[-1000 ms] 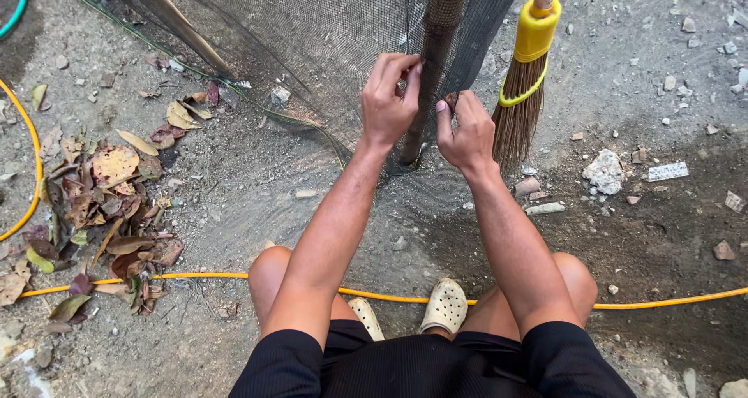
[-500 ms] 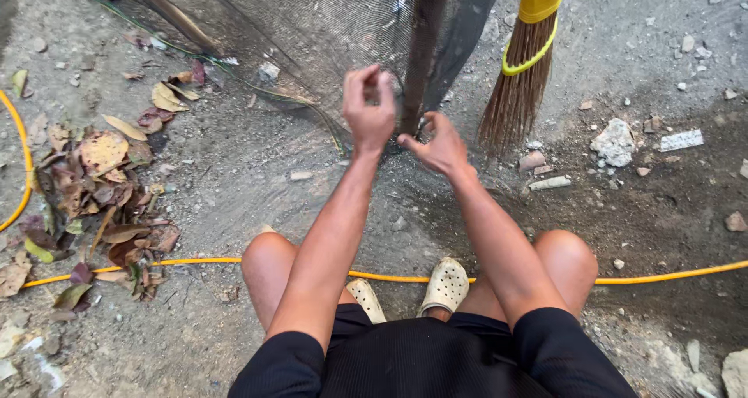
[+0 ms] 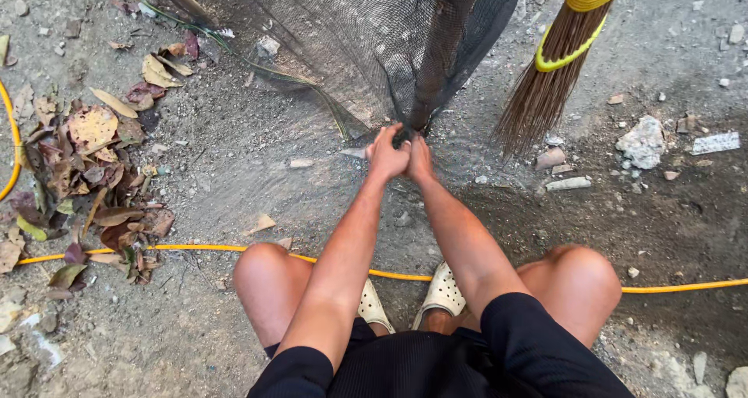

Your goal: The person unties and removes a mesh net from wooden stakes by hand, then sweeps dry leaves and dirt across the ground using a broom.

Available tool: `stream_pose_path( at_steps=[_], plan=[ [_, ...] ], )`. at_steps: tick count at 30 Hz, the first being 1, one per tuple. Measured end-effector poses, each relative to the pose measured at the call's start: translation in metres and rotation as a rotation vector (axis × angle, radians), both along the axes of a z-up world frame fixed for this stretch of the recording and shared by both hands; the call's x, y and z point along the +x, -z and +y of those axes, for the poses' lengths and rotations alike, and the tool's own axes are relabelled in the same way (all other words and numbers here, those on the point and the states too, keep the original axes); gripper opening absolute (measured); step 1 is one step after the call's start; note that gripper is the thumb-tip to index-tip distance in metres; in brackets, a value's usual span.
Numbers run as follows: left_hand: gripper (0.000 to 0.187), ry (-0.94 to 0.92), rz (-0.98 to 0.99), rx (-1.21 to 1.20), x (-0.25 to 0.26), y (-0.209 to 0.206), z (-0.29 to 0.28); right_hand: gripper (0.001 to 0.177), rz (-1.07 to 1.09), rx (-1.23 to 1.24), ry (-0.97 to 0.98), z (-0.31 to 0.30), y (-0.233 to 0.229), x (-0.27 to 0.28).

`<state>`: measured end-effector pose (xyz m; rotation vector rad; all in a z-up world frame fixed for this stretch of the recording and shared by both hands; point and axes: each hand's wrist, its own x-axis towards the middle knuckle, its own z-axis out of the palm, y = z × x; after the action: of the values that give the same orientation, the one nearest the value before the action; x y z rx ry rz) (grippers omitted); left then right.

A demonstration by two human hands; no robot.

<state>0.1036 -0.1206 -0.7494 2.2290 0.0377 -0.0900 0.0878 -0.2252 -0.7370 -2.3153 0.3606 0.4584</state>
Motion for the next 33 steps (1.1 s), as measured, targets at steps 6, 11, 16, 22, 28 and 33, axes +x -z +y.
stream_pose_path(
  at_steps=[6,11,16,22,28,33],
  plan=[
    [0.038,-0.141,0.276,0.032,-0.011,-0.002,0.015,0.039,0.047,0.152,0.397,-0.001,0.031,0.019],
    [0.039,-0.152,0.252,0.112,-0.015,0.021,0.03,0.034,-0.032,-0.156,0.275,-0.018,0.048,0.017],
    [0.047,0.012,0.142,0.143,-0.011,0.057,0.01,0.026,-0.143,-0.206,0.152,-0.023,0.047,0.005],
    [0.052,0.05,0.208,0.093,-0.004,0.069,-0.008,0.027,-0.045,-0.245,0.042,-0.026,0.038,0.008],
    [0.052,0.071,0.236,0.092,0.005,0.075,-0.014,0.029,-0.086,-0.287,0.012,-0.045,0.056,0.02],
    [0.067,0.107,0.259,-0.01,0.011,0.076,-0.017,0.029,-0.147,-0.373,-0.052,-0.049,0.066,0.025]
  ],
)
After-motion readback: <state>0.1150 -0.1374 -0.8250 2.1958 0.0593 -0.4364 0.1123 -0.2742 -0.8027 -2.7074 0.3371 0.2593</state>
